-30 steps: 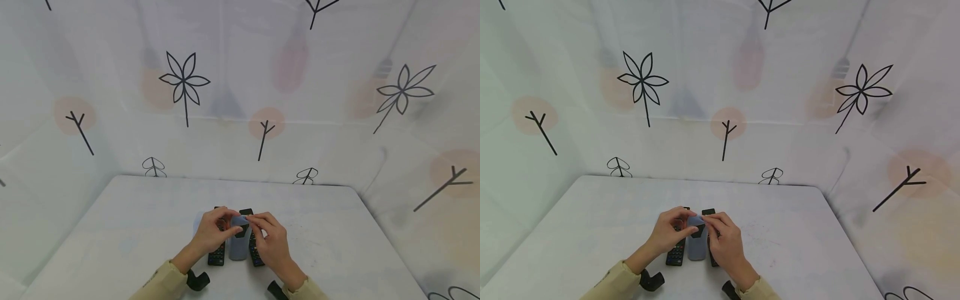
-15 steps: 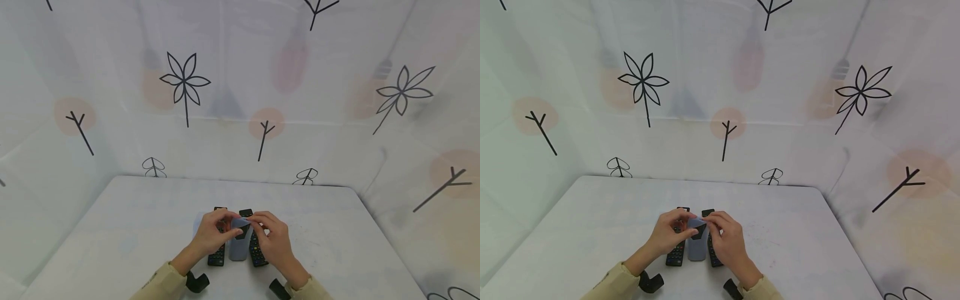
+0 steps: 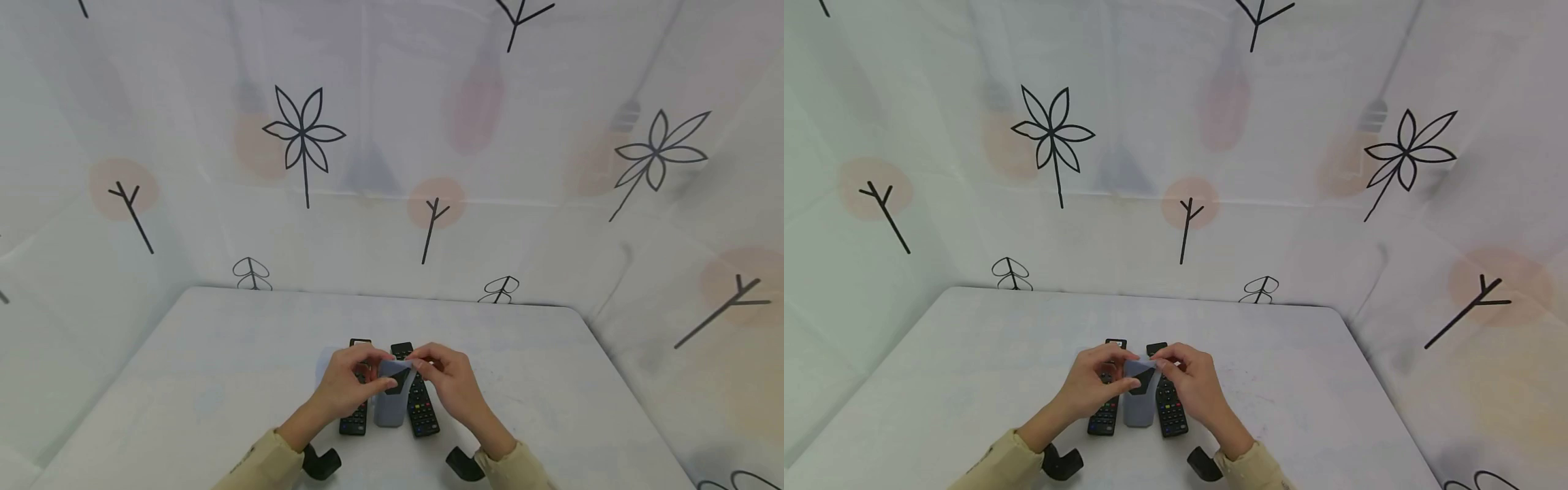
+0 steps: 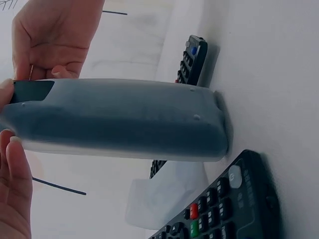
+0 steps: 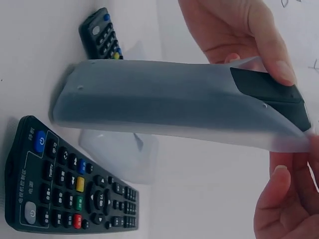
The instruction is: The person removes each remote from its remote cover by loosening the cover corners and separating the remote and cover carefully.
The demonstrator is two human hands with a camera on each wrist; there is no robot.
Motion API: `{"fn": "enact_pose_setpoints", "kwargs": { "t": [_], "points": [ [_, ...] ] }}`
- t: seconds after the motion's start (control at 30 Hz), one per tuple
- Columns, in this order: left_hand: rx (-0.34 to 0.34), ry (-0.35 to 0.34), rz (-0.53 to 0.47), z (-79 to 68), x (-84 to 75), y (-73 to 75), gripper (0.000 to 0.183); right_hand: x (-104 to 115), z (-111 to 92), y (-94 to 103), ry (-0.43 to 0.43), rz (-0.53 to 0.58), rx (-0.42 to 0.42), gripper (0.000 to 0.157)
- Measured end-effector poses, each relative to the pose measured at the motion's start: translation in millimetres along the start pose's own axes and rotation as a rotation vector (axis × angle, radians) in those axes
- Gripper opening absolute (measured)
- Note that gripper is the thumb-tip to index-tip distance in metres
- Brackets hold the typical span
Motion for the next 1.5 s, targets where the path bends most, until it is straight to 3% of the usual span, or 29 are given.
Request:
{"fn": "enact_pose_setpoints", "kwargs": {
  "t": [0.27, 0.5, 0.77, 0.87, 1.07, 1.2, 1.5],
  "points": [
    [0.023, 0.011, -0.007, 1.2, -2.7, 0.2, 0.028, -12, 2, -4.9, -0.136, 0.072, 0.082, 0.015],
    [0.018, 0.016, -0.013, 5.5, -40.2, 5.5, 0.027, -19, 4, -11.7, -0.212, 0.145, 0.125, 0.015],
    [0.027, 0.009, -0.014, 6.5, -42.0, 6.5, 0.027, -24, 8, -18.2, -0.236, 0.109, 0.170, 0.014],
    [0.028, 0.015, -0.010, 7.3, -41.2, 6.8, 0.027, -27, 9, -16.8, -0.263, 0.112, 0.129, 0.010],
    [0.017, 0.058, 0.018, 7.5, -38.4, 6.1, 0.027, -36, 5, -7.9, -0.349, 0.130, -0.038, 0.007],
    [0.008, 0.087, 0.026, 6.6, -37.4, 6.2, 0.027, -37, 2, -7.9, -0.347, 0.123, -0.046, 0.006],
    [0.010, 0.068, 0.015, 5.9, -43.5, 7.5, 0.027, -29, -2, -6.0, -0.266, 0.123, -0.059, 0.007]
  ]
}}
Point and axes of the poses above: each hand's wrist, its own z-axis towards the middle knuckle, its own y-axis out of the back of the hand, x = y × z, the point moved 7 cm from there along z, towards the middle knuckle, and after that the axes turned 5 degrees about y, right-handed, at the moved point
